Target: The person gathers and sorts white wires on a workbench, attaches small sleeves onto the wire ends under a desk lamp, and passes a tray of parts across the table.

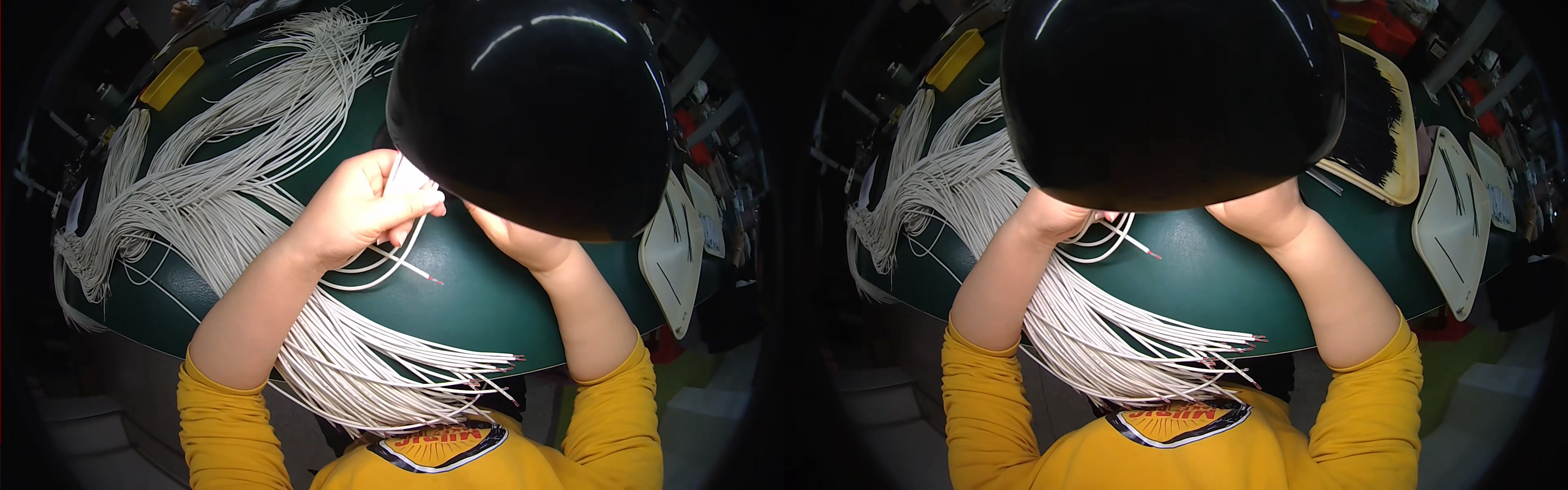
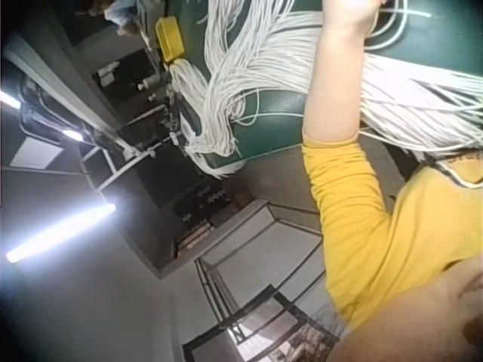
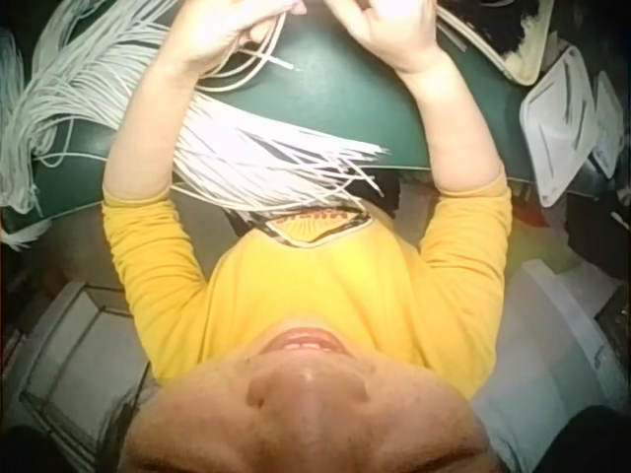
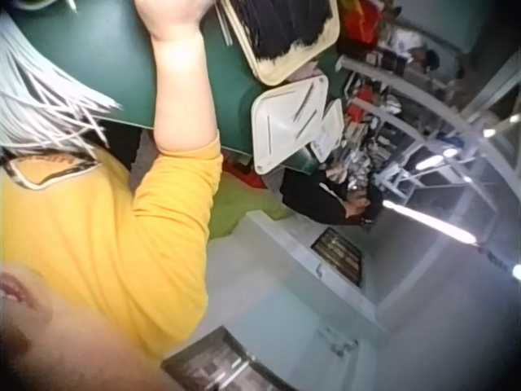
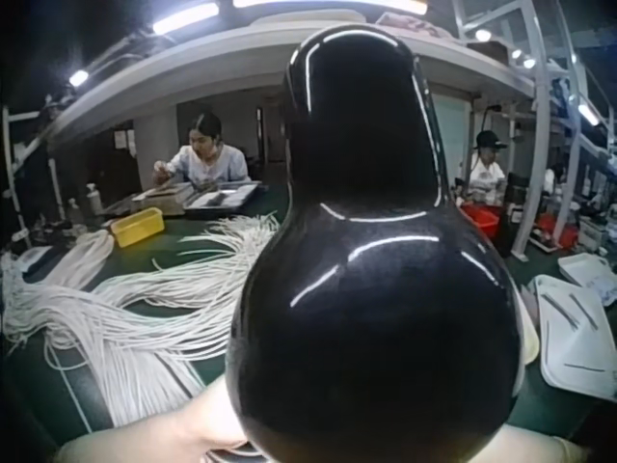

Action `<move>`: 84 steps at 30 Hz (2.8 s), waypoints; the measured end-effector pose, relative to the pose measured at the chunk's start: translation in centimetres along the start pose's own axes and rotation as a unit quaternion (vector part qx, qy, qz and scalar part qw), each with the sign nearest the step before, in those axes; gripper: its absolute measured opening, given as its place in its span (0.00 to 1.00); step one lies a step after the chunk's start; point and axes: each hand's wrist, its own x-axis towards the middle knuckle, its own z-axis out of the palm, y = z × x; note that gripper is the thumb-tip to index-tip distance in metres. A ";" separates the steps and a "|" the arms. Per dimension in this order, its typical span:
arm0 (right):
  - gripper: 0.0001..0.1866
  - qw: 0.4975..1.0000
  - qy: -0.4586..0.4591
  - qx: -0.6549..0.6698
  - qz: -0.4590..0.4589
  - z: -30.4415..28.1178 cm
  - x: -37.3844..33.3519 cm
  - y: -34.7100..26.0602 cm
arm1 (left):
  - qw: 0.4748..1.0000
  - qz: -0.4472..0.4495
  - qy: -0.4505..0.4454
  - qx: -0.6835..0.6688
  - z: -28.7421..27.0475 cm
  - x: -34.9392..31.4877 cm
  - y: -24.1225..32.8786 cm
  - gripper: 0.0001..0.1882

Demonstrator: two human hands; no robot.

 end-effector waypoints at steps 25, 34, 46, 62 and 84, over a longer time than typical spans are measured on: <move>0.08 0.832 -0.133 0.411 0.349 4.3 -2.7 -0.2 | 0.979 0.008 0.192 -0.071 -0.7 1.2 -1.1 0.05; 0.08 0.718 -0.117 0.519 0.449 3.1 0.3 -1.7 | 0.980 0.001 0.187 -0.074 -0.9 1.1 -0.9 0.06; 0.07 0.782 -0.054 0.514 0.349 4.5 -2.7 -1.4 | 0.994 -0.070 0.043 -0.074 -0.5 0.5 -0.8 0.06; 0.07 0.788 -0.054 0.520 0.325 4.0 -3.2 -1.3 | 0.992 -0.087 -0.048 -0.077 -1.0 0.0 0.6 0.05; 0.04 0.742 -0.069 0.558 0.365 1.9 -0.6 -2.3 | 0.995 -0.014 -0.048 -0.086 -1.7 0.5 -0.7 0.06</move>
